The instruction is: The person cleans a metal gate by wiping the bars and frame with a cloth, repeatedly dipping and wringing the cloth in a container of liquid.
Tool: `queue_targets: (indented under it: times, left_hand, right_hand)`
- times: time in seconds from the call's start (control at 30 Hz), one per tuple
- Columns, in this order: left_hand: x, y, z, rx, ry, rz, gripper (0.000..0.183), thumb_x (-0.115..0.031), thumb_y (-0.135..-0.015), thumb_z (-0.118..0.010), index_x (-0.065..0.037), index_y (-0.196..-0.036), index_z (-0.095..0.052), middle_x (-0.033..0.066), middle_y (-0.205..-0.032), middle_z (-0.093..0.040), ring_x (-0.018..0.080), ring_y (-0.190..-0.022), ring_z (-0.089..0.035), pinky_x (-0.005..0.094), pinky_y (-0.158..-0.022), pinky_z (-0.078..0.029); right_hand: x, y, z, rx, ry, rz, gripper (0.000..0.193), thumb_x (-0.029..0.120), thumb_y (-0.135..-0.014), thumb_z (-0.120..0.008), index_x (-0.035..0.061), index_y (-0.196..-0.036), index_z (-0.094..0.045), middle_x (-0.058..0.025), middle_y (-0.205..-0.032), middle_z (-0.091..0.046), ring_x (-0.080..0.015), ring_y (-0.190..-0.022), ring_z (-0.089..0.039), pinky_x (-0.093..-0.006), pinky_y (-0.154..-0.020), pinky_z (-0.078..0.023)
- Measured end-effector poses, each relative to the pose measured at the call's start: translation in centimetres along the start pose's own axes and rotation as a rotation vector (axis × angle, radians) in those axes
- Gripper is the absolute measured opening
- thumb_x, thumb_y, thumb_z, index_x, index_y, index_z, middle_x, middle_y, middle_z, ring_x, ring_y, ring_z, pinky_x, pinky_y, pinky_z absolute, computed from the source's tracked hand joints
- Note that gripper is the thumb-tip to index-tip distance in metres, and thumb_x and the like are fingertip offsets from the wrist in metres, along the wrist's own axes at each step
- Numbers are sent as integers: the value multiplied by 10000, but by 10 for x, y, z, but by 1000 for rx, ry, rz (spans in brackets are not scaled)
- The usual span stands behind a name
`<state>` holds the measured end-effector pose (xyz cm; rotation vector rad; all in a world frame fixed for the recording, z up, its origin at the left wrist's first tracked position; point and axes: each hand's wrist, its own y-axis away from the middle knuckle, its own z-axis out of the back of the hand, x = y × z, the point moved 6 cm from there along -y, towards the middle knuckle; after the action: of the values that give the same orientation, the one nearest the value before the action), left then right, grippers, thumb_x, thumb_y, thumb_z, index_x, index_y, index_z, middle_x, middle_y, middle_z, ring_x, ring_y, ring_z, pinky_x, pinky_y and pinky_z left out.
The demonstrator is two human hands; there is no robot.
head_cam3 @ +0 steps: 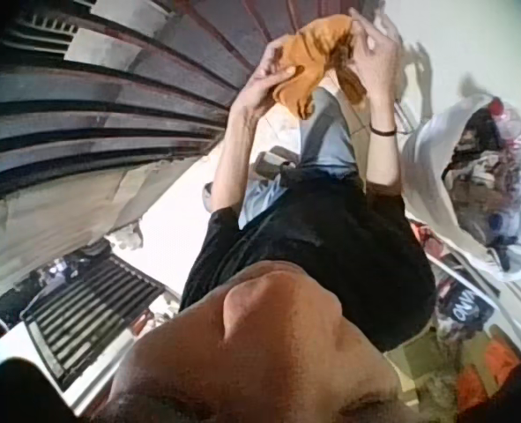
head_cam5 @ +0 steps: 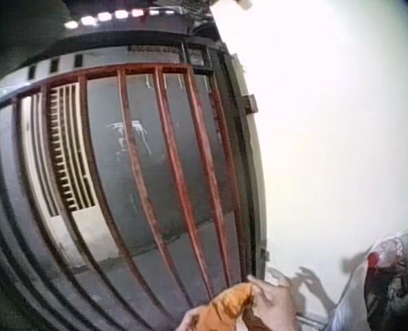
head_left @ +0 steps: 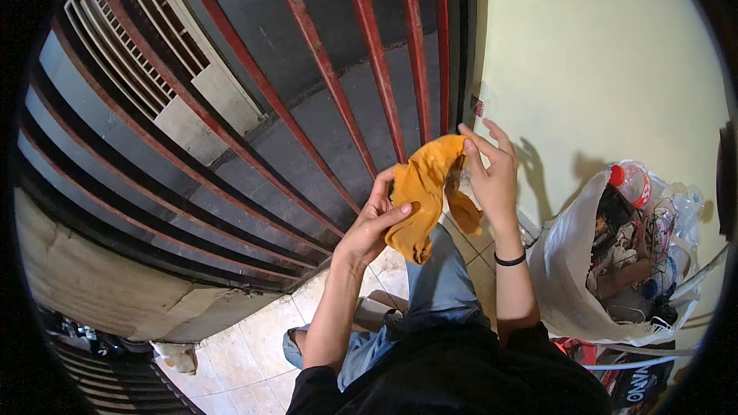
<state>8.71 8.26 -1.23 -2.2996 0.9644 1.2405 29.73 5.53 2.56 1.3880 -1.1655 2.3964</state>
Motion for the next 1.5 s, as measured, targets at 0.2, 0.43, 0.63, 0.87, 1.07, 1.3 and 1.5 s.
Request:
queue_targets:
  times: [0.2,0.43,0.63,0.87,1.07,1.3,1.5]
  left_hand:
    - [-22,-7,-21,-7,-210,-242,869,-40,-937,-695,-182,-1555,-101,136,-1341,-557,207,-1245,-563,344,-1041,-445]
    - [-40,13,-24,36,-738,-251,880,-79,-932,-724,-85,-1534,-83,167,-1352,-503,216,-1268,-515,330,-1060,-397]
    - [-24,87,33,-421,-238,-451,703,54,-882,-724,-92,-1454,-342,178,-1313,-613,237,-1115,-661,330,-908,-561]
    - [-7,104,70,-492,-610,-416,853,-210,-789,-881,-64,-1471,-390,166,-1501,-441,194,-1150,-590,325,-839,-536]
    - [-12,64,29,-192,-511,69,531,-258,-911,-788,-14,-1339,-590,40,-1190,-668,128,-1113,-588,297,-978,-459]
    - [-25,22,-5,-91,-534,-8,481,-283,-989,-689,0,-1340,-519,34,-1172,-651,113,-1079,-589,271,-947,-471]
    - [-15,13,19,-221,-1215,-22,542,-302,-1005,-657,45,-1332,-400,157,-1033,-625,161,-980,-619,298,-828,-516]
  right_hand:
    - [-42,35,-26,296,-668,-502,728,577,-1056,-393,-65,-1351,-571,-148,-1312,-638,-220,-1156,-621,-352,-1012,-464]
    - [-5,69,-65,550,-947,-626,476,407,-1042,-574,-9,-1260,-653,-53,-1159,-688,-92,-1038,-630,-254,-901,-496]
    - [49,58,-84,539,-720,-330,275,245,-1050,-593,-9,-1096,-686,52,-908,-633,-14,-835,-526,-196,-717,-458]
    - [103,43,-69,684,-1061,-497,365,180,-1062,-546,33,-1391,-485,-50,-1228,-626,-96,-1096,-615,-256,-926,-515]
    - [121,0,-45,639,-822,-130,279,68,-1032,-548,-21,-1286,-476,-81,-1151,-654,-120,-1070,-623,-291,-929,-502]
    - [35,-39,-1,298,47,-286,447,213,-958,-701,-33,-1270,-495,-204,-1185,-675,-259,-1093,-674,-342,-896,-529]
    - [12,57,-17,460,-410,43,875,310,-803,-868,-45,-1450,-397,-220,-1451,-505,-337,-1337,-522,-425,-1085,-450]
